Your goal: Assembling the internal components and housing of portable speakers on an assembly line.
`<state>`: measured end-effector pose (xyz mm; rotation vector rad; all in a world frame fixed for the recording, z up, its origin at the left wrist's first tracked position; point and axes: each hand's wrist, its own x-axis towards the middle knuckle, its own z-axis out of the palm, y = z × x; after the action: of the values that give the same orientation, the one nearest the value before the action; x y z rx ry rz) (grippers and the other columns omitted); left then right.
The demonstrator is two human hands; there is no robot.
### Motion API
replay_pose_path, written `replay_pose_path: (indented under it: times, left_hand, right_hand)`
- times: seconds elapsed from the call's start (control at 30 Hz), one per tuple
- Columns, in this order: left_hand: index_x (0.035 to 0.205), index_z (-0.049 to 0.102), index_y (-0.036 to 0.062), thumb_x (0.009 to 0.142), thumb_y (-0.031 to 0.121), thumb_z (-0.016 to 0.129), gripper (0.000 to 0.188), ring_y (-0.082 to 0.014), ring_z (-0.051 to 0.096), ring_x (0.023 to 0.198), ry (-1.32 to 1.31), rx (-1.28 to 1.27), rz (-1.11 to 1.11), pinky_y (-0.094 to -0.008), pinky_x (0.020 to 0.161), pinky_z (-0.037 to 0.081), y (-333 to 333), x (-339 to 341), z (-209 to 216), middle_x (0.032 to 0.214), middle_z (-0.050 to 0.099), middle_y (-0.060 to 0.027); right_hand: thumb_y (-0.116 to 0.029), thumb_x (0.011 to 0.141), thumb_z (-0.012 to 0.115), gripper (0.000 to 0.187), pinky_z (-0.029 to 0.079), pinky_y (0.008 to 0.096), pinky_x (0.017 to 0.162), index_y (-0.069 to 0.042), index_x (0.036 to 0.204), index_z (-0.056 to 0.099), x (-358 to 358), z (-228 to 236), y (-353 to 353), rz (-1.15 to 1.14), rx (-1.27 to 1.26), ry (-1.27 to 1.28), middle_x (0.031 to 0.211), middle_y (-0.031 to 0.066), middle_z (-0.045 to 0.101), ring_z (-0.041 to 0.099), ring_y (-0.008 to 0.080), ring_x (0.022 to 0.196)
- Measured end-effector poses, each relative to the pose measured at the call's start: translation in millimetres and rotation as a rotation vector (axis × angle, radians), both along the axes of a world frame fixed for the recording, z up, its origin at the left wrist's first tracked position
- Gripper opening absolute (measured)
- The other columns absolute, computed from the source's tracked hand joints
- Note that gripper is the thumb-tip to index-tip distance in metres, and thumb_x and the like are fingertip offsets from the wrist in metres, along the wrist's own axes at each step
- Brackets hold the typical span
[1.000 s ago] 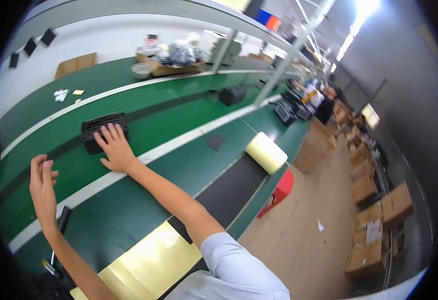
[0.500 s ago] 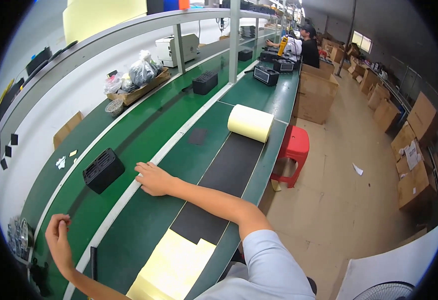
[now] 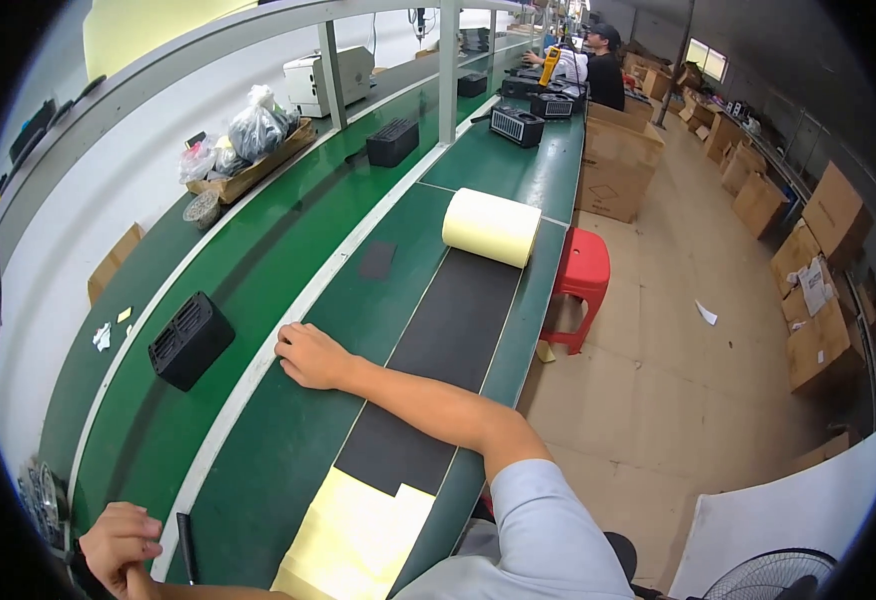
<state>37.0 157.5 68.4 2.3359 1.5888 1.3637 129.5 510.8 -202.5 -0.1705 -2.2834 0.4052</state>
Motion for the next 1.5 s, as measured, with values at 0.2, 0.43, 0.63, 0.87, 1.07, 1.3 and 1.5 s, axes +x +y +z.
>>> replay_pose_path:
  times: [0.2, 0.43, 0.63, 0.87, 1.07, 1.3, 1.5]
  left_hand:
    - [0.079, 0.062, -0.0119, 0.069, -0.005, 0.054, 0.014, -0.0366, 0.066, 0.065, -0.013, 0.073, -0.35, -0.049, 0.067, 0.055, 1.8, -6.8, 1.8, 0.075, 0.065, -0.0267]
    - [0.082, 0.062, -0.0128, 0.07, -0.005, 0.053, 0.017, -0.0374, 0.066, 0.065, -0.015, 0.074, -0.307, -0.0514, 0.069, 0.056, 1.2, -6.0, 0.1, 0.074, 0.065, -0.0266]
    - [0.084, 0.062, -0.0136, 0.072, -0.005, 0.052, 0.017, -0.0377, 0.066, 0.067, 0.014, 0.048, -0.311, -0.0519, 0.07, 0.057, 1.8, -5.3, 0.3, 0.076, 0.065, -0.0269]
    - [0.092, 0.066, -0.0121, 0.079, 0.0, 0.057, 0.02, -0.0389, 0.069, 0.073, 0.04, 0.002, -0.245, -0.0548, 0.071, 0.056, -10.4, -10.3, 3.1, 0.083, 0.068, -0.0281]
    - [0.074, 0.055, 0.0099, 0.074, 0.004, 0.056, 0.006, -0.0217, 0.059, 0.061, 0.056, 0.004, 0.024, -0.0411, 0.069, 0.048, -7.3, 1.3, -10.6, 0.078, 0.06, -0.0083]
    - [0.077, 0.058, 0.0108, 0.07, 0.003, 0.057, 0.01, -0.0217, 0.06, 0.062, 0.053, -0.056, 0.02, -0.0414, 0.069, 0.048, -10.0, 0.8, -7.2, 0.08, 0.061, -0.0081]
    - [0.079, 0.057, 0.0093, 0.072, 0.002, 0.054, 0.01, -0.022, 0.06, 0.065, 0.076, -0.069, 0.053, -0.0434, 0.071, 0.047, -5.7, -2.5, -7.7, 0.082, 0.061, -0.009]
  right_hand:
    - [-0.011, 0.087, 0.065, 0.015, 0.046, 0.0416, 0.086, -0.006, 0.101, 0.064, 1.3, 0.3, 1.7, -0.039, -0.051, -0.044, 0.106, 0.0103, 0.057, 0.056, 0.0298, 0.1]
    - [-0.01, 0.086, 0.065, 0.014, 0.046, 0.0422, 0.088, -0.006, 0.099, 0.063, 1.0, 2.1, 1.8, -0.05, -0.072, -0.056, 0.106, 0.0106, 0.056, 0.056, 0.031, 0.1]
    - [-0.009, 0.083, 0.066, 0.014, 0.046, 0.0432, 0.089, -0.003, 0.095, 0.066, 3.6, 1.8, -0.9, -0.064, -0.095, -0.049, 0.104, 0.0134, 0.058, 0.056, 0.0319, 0.102]
    - [-0.01, 0.082, 0.066, 0.015, 0.047, 0.0441, 0.087, -0.004, 0.095, 0.067, -7.9, 3.8, -7.3, -0.048, -0.091, -0.059, 0.102, 0.0139, 0.059, 0.058, 0.033, 0.1]
    - [-0.01, 0.08, 0.068, 0.018, 0.051, 0.0466, 0.089, -0.006, 0.098, 0.068, 4.6, 4.0, 10.2, -0.095, -0.035, -0.086, 0.106, 0.0164, 0.063, 0.06, 0.038, 0.102]
    - [-0.01, 0.083, 0.067, 0.016, 0.048, 0.0442, 0.089, -0.005, 0.099, 0.067, -0.2, 5.0, 2.8, -0.076, -0.063, -0.125, 0.105, 0.0129, 0.061, 0.059, 0.0331, 0.1]
    - [-0.011, 0.085, 0.067, 0.017, 0.047, 0.0433, 0.09, -0.007, 0.102, 0.066, 2.3, 4.6, 2.7, -0.084, -0.046, -0.156, 0.106, 0.0119, 0.06, 0.058, 0.0318, 0.101]
